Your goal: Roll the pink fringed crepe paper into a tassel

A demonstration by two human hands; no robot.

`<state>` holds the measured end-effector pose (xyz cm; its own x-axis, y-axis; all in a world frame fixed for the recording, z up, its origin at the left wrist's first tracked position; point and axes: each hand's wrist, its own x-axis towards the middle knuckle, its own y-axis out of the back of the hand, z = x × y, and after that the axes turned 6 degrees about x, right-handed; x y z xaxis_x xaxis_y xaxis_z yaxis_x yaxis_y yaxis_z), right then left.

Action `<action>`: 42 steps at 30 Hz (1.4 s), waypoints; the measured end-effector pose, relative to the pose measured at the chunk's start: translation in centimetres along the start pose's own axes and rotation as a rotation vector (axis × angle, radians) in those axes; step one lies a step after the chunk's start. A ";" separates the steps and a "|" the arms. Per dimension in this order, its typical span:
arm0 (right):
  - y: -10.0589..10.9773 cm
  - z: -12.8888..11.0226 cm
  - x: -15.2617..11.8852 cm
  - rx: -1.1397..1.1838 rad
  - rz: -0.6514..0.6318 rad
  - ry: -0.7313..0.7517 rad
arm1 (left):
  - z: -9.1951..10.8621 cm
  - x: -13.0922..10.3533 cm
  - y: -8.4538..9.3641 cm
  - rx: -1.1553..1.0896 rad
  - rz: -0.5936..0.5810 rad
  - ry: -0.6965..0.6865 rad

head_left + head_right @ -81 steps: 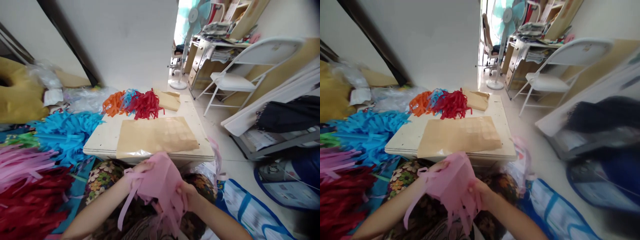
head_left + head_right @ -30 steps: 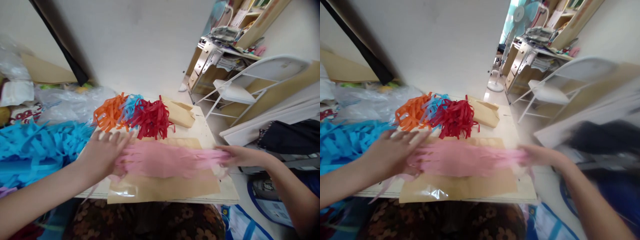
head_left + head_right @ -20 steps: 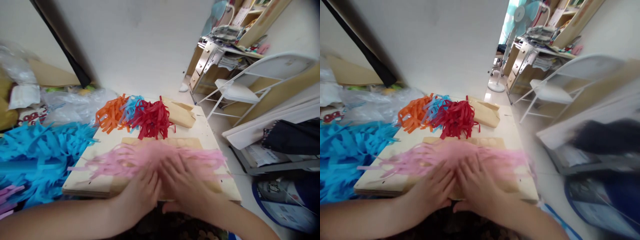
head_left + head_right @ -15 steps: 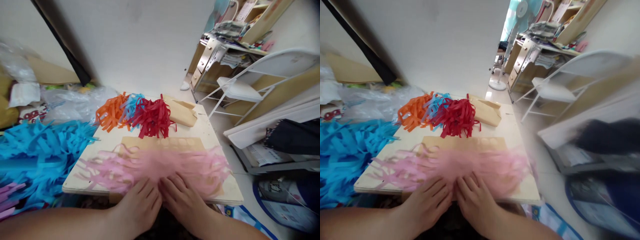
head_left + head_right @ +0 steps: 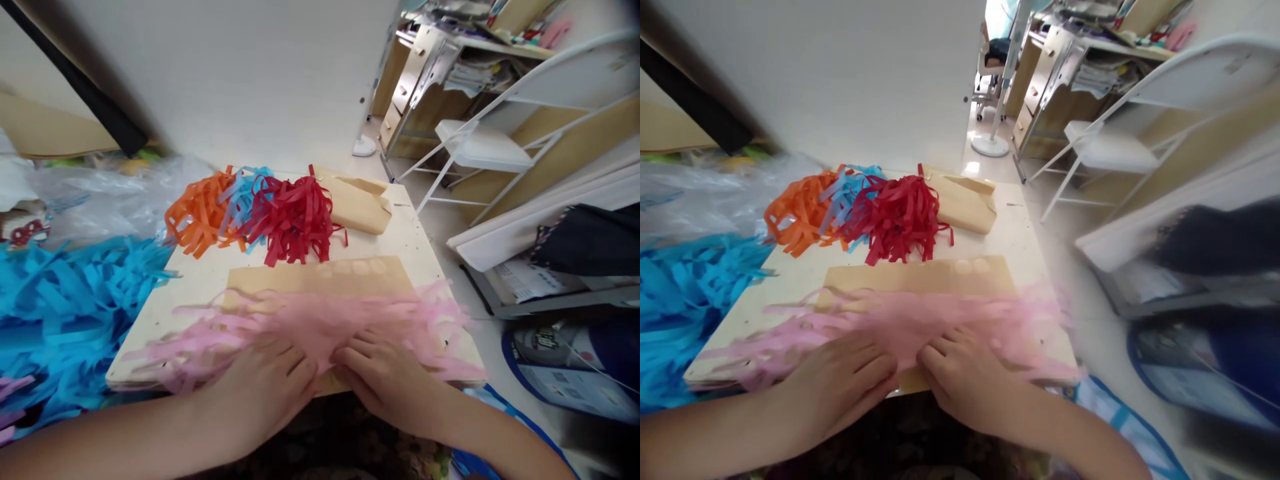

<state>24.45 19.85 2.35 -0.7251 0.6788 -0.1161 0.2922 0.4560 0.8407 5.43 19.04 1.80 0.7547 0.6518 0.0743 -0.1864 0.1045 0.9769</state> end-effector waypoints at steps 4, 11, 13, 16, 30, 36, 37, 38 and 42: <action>0.4 0.1 0.1 0.059 0.011 -0.034 | -0.8 0.7 1.2 -0.095 -0.178 0.093; 2.3 2.0 0.3 -0.002 -0.046 -0.183 | -3.7 1.9 1.9 -0.209 -0.167 0.228; 2.8 2.9 0.5 -0.037 -0.053 -0.234 | -4.4 2.3 1.7 -0.205 -0.180 0.246; 3.1 3.8 0.7 -0.099 -0.070 -0.280 | -4.9 2.9 1.5 -0.218 -0.185 0.308; 3.0 1.8 3.2 -0.533 0.085 -0.112 | -3.5 4.8 1.8 0.145 -0.260 0.294; 2.7 2.4 3.6 -0.442 0.083 -0.202 | -4.3 5.1 2.7 -0.026 -0.241 0.258; 2.6 2.6 3.5 -0.433 0.093 -0.213 | -4.7 5.3 2.6 -0.058 -0.238 0.272; 2.5 2.7 3.5 -0.425 0.101 -0.217 | -5.0 5.5 2.5 -0.077 -0.245 0.287; 2.0 3.2 3.5 -0.459 0.109 -0.245 | -5.7 6.5 1.7 -0.031 -0.248 0.299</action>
<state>24.53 25.03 1.93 -0.5231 0.8476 -0.0888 0.0151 0.1134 0.9934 6.42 27.73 2.77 0.5636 0.7934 -0.2297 -0.0431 0.3060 0.9511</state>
